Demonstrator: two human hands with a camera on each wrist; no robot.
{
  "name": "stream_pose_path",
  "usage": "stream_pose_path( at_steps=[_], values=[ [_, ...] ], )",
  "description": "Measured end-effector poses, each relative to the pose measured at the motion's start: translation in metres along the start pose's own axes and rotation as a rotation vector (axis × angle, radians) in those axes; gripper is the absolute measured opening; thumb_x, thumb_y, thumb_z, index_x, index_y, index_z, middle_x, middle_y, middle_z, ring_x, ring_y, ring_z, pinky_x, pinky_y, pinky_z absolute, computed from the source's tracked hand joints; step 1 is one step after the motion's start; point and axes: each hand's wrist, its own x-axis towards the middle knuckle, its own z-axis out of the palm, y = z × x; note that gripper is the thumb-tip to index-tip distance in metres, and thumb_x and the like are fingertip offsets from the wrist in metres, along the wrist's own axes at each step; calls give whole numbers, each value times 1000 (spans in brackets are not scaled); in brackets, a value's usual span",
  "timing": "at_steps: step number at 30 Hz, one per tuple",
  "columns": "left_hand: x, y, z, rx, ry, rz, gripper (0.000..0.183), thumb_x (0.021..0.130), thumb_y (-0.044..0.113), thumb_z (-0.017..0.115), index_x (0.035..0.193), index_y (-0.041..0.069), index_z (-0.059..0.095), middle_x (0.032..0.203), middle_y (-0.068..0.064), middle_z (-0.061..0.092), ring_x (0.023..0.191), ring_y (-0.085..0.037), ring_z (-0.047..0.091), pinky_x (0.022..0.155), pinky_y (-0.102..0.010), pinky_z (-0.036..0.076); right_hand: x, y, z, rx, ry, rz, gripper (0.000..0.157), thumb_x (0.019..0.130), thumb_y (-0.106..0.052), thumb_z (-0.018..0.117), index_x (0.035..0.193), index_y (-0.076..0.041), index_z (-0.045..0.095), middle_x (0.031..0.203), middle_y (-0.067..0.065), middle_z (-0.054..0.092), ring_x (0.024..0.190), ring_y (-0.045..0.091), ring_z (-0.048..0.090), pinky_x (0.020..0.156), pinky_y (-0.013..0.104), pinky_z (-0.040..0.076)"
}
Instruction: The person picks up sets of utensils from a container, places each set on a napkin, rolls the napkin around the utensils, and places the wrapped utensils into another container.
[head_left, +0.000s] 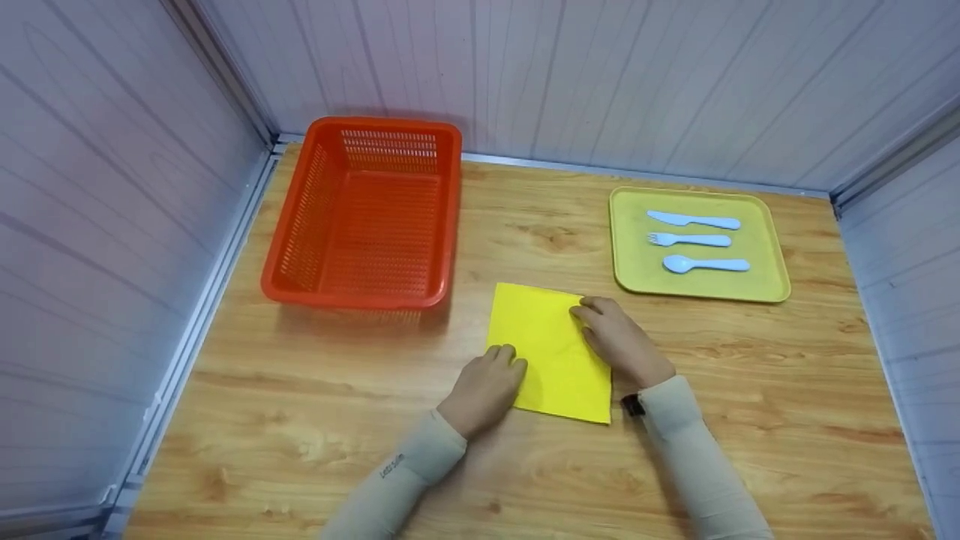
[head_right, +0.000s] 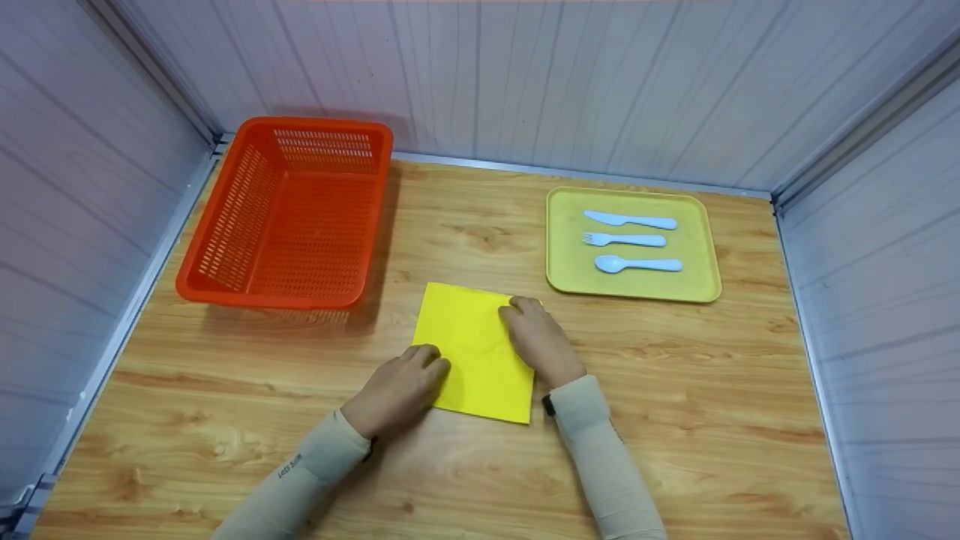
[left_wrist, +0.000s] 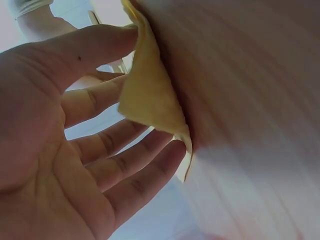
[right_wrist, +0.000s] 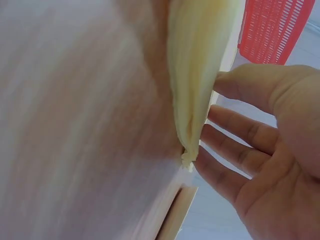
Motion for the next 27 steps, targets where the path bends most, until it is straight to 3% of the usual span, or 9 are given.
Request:
stream_pose_path(
  at_steps=[5, 13, 27],
  values=[
    [3, -7, -2, 29, 5, -5, 10, 89, -3, 63, 93, 5, 66, 91, -10, 56, 83, -24, 56, 57, -33, 51, -1, -1, -2, -23, 0, 34, 32, 93, 1, 67, 125, 5, 63, 127, 27, 55, 119, 42, 52, 98, 50, 47],
    [11, -16, -3, 21, -7, -69, 12, 90, -3, 64, 95, 6, 69, 89, -12, 54, 78, -27, 54, 54, -33, 49, -1, -2, -3, -57, 26, 90, 32, 92, -2, 69, 123, 5, 64, 120, 27, 57, 111, 43, 54, 94, 50, 49],
    [25, -25, -3, -7, -98, -186, 11, 93, 0, 64, 100, 5, 69, 92, -12, 56, 81, -27, 58, 59, -36, 52, -8, -6, 0, -60, 56, 175, 32, 94, -8, 68, 123, 5, 65, 116, 24, 57, 104, 40, 54, 89, 48, 50]
  ],
)
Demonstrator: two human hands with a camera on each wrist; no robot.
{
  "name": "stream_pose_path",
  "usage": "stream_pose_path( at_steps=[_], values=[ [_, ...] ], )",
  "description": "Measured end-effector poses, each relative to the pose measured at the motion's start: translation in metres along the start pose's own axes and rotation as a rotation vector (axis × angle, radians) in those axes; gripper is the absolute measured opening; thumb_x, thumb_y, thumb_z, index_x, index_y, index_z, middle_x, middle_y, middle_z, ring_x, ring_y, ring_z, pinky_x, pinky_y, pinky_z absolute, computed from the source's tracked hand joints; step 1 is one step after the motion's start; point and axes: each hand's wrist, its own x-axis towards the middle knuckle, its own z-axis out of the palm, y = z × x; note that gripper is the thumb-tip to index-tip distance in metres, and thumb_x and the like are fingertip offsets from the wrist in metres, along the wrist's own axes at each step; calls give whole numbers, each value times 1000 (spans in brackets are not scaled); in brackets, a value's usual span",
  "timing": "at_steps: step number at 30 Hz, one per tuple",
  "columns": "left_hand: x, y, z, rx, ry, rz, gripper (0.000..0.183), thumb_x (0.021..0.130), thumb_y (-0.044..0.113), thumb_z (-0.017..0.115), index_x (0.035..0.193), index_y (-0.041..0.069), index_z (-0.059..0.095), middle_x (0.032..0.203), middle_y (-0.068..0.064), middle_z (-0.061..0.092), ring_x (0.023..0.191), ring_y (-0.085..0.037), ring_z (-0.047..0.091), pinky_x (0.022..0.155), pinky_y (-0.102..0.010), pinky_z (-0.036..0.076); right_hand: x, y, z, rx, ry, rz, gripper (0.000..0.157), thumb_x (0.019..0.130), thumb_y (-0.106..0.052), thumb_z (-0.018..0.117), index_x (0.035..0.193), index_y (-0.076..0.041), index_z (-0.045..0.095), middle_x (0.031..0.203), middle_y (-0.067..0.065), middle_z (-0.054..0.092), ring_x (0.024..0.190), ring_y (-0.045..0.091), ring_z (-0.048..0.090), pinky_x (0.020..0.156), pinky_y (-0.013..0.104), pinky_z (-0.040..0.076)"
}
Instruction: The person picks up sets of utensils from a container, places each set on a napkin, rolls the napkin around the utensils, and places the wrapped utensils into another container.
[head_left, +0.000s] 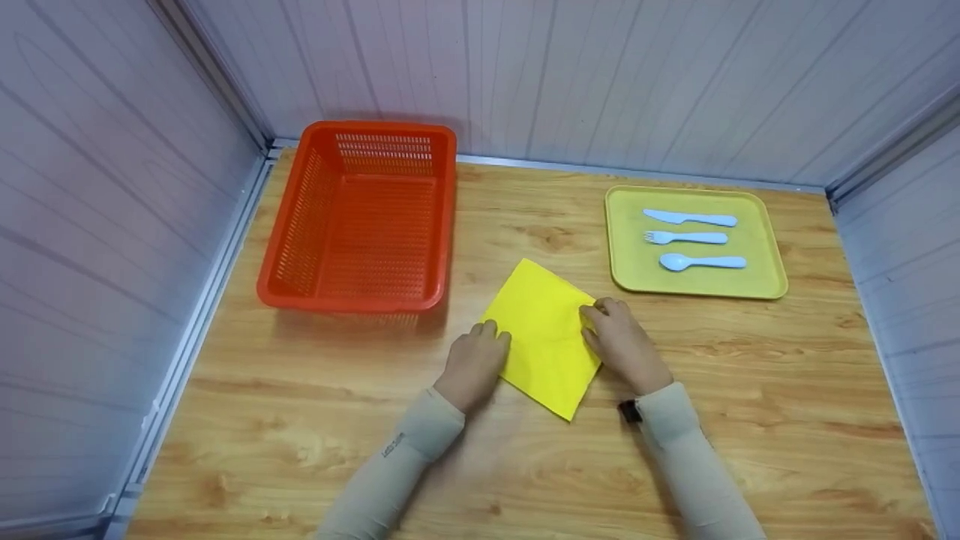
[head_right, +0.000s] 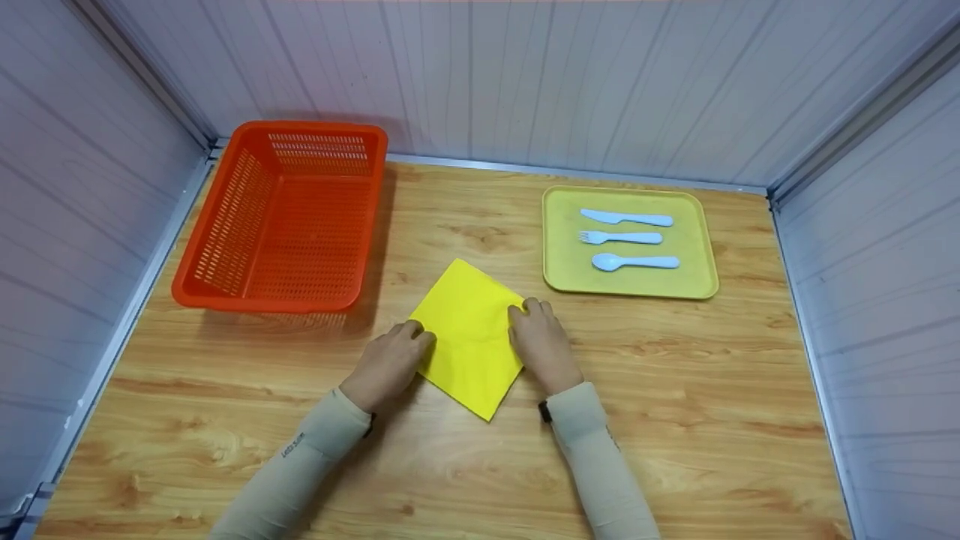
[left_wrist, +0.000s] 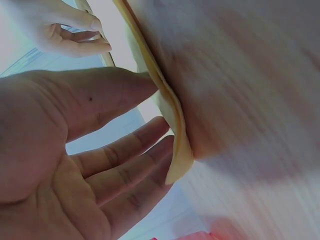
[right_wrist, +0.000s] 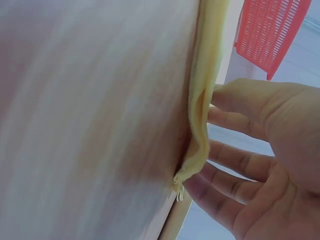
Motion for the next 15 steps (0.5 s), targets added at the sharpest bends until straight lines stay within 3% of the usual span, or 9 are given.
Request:
stream_pose_path(
  at_steps=[9, 15],
  values=[
    [6, 4, 1, -20, 22, -36, 10, 95, 6, 61, 100, 2, 68, 97, -15, 58, 88, -28, 59, 61, -39, 55, -2, -2, 1, 2, 28, 35, 30, 94, -11, 70, 120, 4, 65, 111, 25, 57, 98, 42, 54, 84, 50, 51],
    [10, 1, -1, -45, -39, -26, 34, 92, 23, 70, 114, -1, 63, 110, -18, 56, 99, -31, 58, 72, -42, 55, -5, -3, 1, -3, 13, 69, 28, 95, -13, 69, 118, 3, 66, 108, 23, 56, 94, 40, 53, 82, 49, 51]
  ],
)
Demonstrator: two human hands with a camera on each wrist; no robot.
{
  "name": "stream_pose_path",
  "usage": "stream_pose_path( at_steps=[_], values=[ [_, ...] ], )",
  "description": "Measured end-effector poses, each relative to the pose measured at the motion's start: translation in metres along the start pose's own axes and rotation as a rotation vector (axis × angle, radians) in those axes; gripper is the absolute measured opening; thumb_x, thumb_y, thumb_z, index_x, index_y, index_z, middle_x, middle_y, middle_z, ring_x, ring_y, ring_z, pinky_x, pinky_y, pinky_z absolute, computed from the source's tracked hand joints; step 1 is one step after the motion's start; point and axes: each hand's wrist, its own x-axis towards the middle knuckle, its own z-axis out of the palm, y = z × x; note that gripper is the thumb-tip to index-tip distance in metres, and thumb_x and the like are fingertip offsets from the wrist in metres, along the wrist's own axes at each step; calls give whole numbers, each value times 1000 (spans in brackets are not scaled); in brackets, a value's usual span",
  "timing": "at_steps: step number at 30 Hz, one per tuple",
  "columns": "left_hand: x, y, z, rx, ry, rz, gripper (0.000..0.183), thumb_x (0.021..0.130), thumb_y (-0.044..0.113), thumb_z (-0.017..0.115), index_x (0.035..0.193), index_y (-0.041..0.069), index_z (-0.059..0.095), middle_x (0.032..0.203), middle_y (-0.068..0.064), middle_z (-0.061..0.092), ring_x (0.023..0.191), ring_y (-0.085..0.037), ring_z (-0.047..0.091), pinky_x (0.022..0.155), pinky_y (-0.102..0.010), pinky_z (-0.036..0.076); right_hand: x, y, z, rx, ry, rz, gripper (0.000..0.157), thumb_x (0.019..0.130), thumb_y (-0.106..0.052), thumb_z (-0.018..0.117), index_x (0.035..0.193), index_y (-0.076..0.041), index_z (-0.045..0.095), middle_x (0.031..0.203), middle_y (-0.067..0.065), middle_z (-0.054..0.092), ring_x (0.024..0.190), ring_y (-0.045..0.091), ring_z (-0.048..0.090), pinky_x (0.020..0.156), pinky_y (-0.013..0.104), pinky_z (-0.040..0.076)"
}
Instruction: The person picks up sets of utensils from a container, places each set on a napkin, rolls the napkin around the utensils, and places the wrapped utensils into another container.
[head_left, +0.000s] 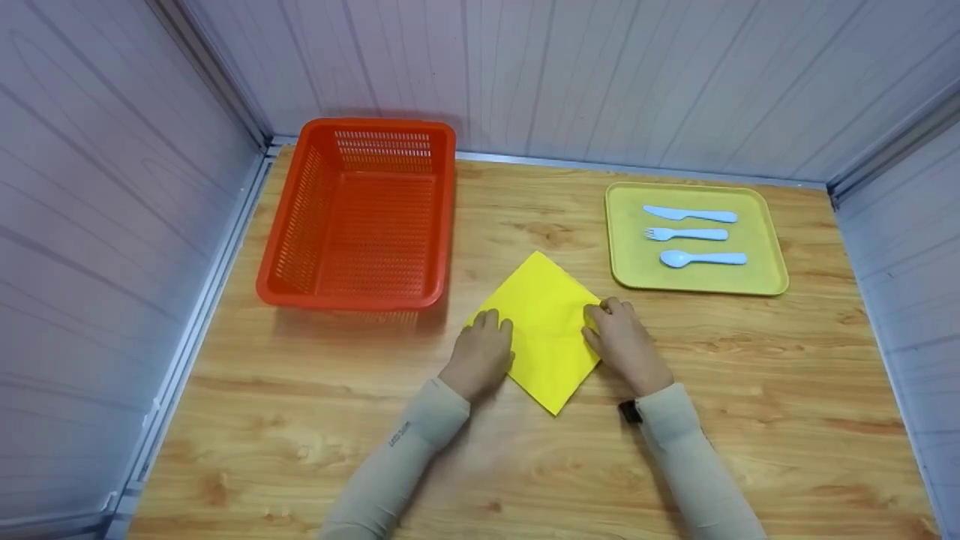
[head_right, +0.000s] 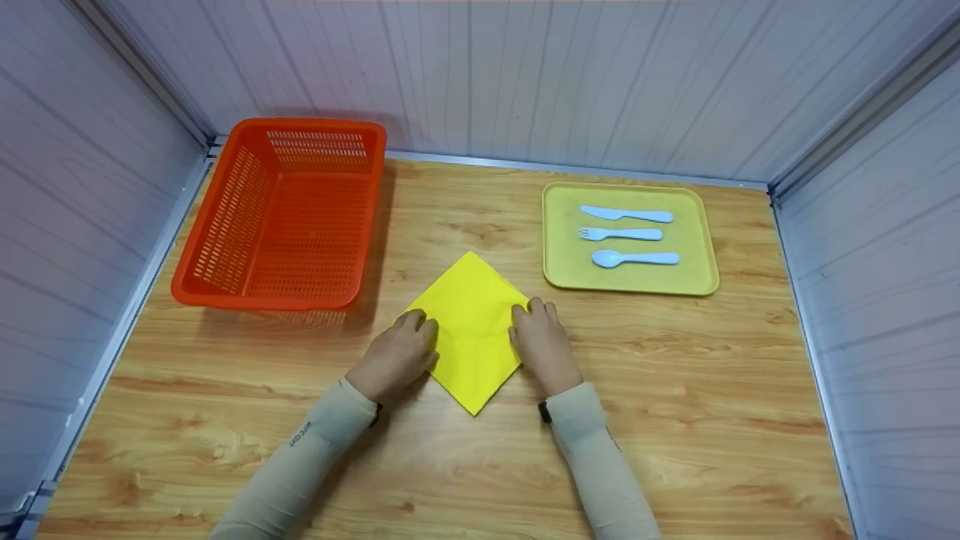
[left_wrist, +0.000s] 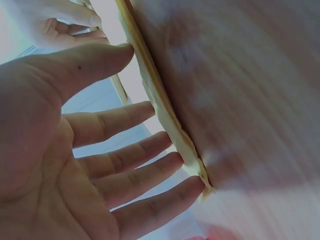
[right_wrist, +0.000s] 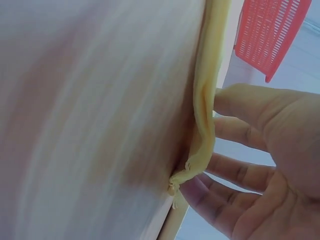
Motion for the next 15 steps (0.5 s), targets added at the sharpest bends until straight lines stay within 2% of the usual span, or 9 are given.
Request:
stream_pose_path(
  at_steps=[6, 15],
  values=[
    [8, -8, -4, -28, -93, 20, 43, 94, 22, 68, 127, -2, 57, 124, -21, 52, 115, -35, 54, 88, -45, 53, -3, -1, -2, 15, -7, 7, 23, 95, -15, 70, 111, 1, 66, 102, 21, 54, 89, 39, 52, 78, 48, 50],
    [15, -16, -8, -112, -139, 22, 40, 95, 20, 67, 129, 1, 57, 131, -18, 49, 118, -33, 52, 99, -44, 47, -8, 0, -1, 14, -6, 28, 30, 95, -17, 70, 116, 3, 65, 106, 22, 54, 92, 40, 53, 80, 49, 50]
  ],
)
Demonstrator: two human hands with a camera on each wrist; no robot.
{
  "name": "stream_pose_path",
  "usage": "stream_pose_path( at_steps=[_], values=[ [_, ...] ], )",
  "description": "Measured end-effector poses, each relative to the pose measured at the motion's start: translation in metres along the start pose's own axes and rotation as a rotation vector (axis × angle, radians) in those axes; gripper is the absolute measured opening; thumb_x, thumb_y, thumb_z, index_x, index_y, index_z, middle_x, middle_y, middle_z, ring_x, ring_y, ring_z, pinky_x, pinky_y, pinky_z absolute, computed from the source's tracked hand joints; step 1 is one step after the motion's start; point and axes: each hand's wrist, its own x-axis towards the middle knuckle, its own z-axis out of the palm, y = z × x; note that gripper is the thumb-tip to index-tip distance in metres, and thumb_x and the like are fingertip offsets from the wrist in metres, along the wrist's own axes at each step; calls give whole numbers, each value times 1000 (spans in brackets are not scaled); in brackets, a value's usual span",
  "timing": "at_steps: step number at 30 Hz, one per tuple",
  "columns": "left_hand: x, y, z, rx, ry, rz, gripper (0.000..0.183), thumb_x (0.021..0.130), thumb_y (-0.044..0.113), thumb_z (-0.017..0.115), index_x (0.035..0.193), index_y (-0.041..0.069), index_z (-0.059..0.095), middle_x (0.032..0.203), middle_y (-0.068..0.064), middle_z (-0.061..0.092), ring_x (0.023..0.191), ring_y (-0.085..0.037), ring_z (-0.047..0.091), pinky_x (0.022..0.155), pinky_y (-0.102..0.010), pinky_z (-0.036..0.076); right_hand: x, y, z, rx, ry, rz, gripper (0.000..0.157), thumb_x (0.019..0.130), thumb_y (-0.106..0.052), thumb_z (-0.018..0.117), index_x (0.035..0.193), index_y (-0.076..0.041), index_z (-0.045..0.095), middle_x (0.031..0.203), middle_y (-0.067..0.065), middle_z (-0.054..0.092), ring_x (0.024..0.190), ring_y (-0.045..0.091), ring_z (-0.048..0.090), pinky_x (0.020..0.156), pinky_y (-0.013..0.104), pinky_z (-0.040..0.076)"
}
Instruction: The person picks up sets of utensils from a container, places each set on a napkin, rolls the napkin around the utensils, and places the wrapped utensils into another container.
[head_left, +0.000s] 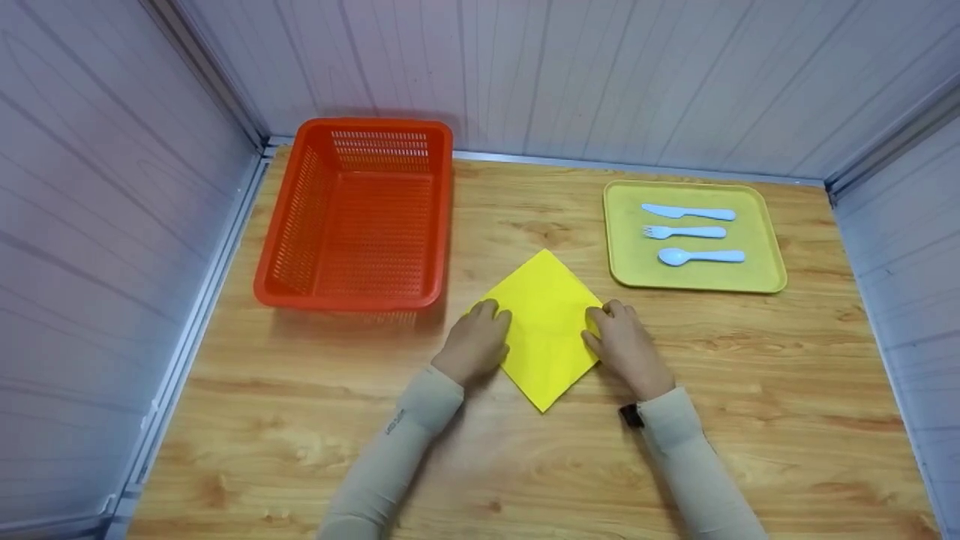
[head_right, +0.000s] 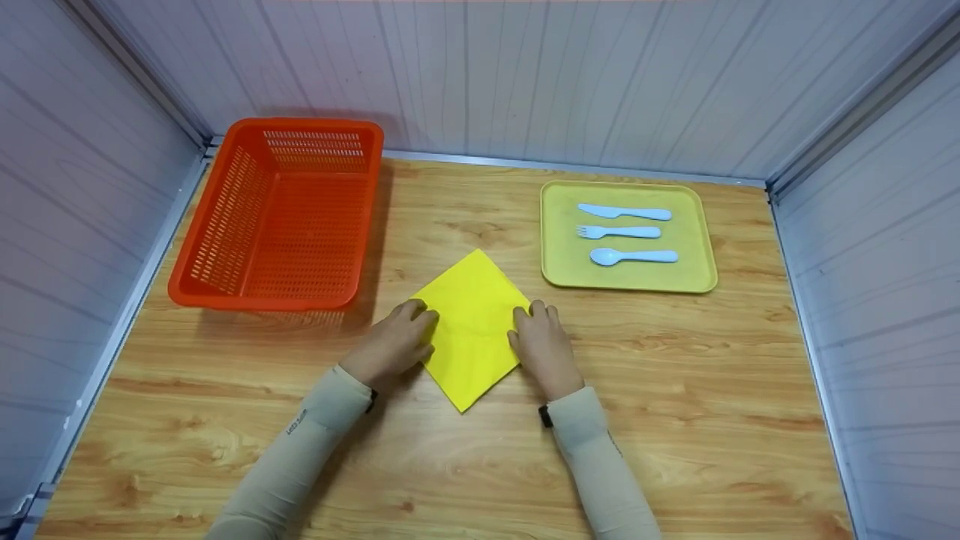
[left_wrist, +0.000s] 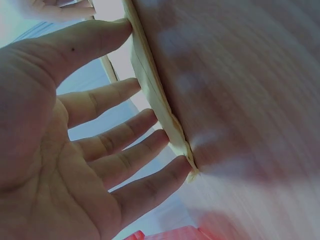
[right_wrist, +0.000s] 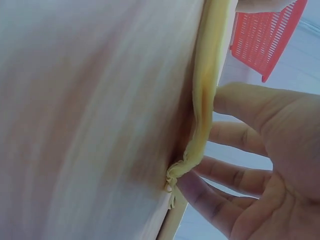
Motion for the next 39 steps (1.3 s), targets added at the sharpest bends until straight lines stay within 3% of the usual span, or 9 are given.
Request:
stream_pose_path(
  at_steps=[7, 17, 23, 29, 35, 39],
  values=[
    [0, -3, 3, 32, 49, 27, 32, 92, 20, 69, 118, 3, 60, 120, -16, 53, 105, -30, 55, 86, -41, 52, -1, 0, 1, 3, 43, -26, 28, 93, -15, 72, 113, 2, 65, 105, 23, 54, 89, 40, 52, 78, 49, 50],
    [0, 3, 4, 99, 111, 62, 22, 93, 19, 66, 107, 3, 63, 103, -13, 54, 93, -28, 56, 78, -39, 53, 3, -3, -6, 25, -1, 20, 27, 92, -15, 73, 108, 5, 64, 101, 22, 54, 87, 38, 51, 78, 48, 48],
    [8, 18, -7, 125, 116, 85, 29, 96, 23, 63, 116, 1, 62, 115, -16, 56, 104, -30, 57, 83, -40, 54, 5, 8, -13, 40, 114, -2, 26, 92, -8, 71, 110, 8, 65, 98, 23, 58, 86, 39, 56, 76, 49, 51],
    [35, 54, -23, 161, 94, 153, 44, 98, 31, 64, 131, 3, 58, 133, -18, 53, 121, -30, 54, 86, -39, 56, 14, 45, -42, -3, 211, 10, 20, 90, -3, 71, 106, 8, 66, 95, 24, 61, 84, 41, 59, 72, 52, 53],
    [65, 89, -25, 222, 53, 240, 57, 100, 36, 60, 144, 2, 49, 146, -17, 46, 131, -28, 49, 93, -33, 53, 30, 88, -67, -67, 171, 72, 18, 90, 0, 69, 107, 7, 67, 95, 26, 63, 86, 44, 61, 70, 53, 53],
    [86, 104, -22, 233, -5, 245, 64, 100, 38, 58, 150, 2, 39, 153, -17, 39, 138, -29, 42, 100, -34, 48, 39, 116, -76, -102, 171, 76, 18, 90, 2, 67, 107, 7, 68, 97, 27, 62, 87, 45, 60, 64, 55, 54]
  ],
)
